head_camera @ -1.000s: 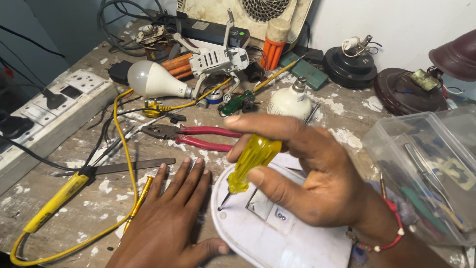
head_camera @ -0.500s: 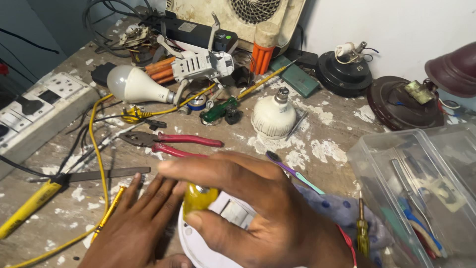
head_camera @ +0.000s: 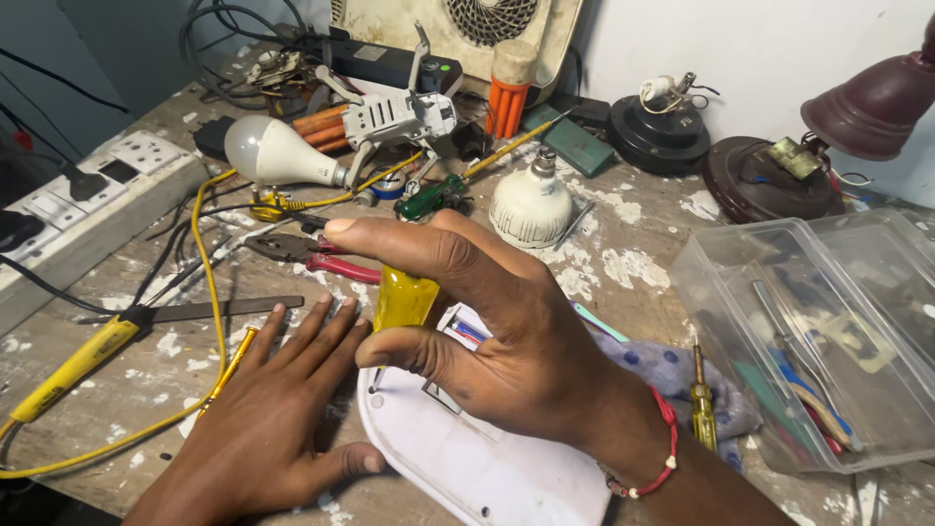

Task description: The person flips a digital kitchen scale over on a cluttered workbench and uses a yellow screwdriver to unscrew the back panel screws. They open the battery compartment, remove and reseat a battery, and handle a small white plastic piece from the scale's underside.

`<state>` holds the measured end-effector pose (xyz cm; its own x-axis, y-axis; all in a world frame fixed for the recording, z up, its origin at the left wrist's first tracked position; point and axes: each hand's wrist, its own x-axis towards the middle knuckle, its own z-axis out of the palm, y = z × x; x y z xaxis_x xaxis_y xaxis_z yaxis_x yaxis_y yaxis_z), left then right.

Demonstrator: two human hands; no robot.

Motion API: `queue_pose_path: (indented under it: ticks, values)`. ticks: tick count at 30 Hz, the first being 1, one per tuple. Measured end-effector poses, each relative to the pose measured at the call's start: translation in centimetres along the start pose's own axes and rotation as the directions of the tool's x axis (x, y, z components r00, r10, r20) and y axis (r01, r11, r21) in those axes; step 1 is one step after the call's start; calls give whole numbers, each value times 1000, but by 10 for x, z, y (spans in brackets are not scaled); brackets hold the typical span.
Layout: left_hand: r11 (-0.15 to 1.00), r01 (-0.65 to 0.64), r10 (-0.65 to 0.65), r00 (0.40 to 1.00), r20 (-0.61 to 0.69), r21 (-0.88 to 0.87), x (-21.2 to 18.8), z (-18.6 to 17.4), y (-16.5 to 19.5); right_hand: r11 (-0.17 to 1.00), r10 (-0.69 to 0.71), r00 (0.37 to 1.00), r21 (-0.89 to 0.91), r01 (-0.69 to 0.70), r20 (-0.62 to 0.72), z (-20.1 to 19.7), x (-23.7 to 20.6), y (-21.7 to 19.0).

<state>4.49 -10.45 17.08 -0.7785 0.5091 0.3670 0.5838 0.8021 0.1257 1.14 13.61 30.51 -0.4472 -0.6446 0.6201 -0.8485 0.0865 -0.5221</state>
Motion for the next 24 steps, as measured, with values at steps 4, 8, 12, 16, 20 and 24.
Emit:
queue_pose_path:
  ticks: [4, 8, 12, 16, 20, 24]
  values:
    - [1000, -13, 13, 1000, -2, -3, -1, 0, -5, 996, -55, 998, -69, 55, 6, 6, 2, 7]
    - [1000, -4, 4, 1000, 3, -26, -1, 1, -10, 990, -112, 992, -81, 117, 61, 1, 11, 6]
    - [997, 45, -42, 998, 38, -60, -4, 9, -17, 998, -37, 991, 61, 29, 126, -4, 11, 3]
    - [1000, -15, 15, 1000, -24, 18, -8, 17, -25, 997, -6, 995, 73, -1, 103, 3, 10, 8]
    - [1000, -8, 7, 1000, -28, -30, -7, 17, -27, 997, 52, 996, 56, -56, 72, 6, 16, 13]
    - [997, -70, 72, 990, -121, 20, 1, 16, -30, 997, 70, 996, 14, -71, 60, 6, 24, 15]
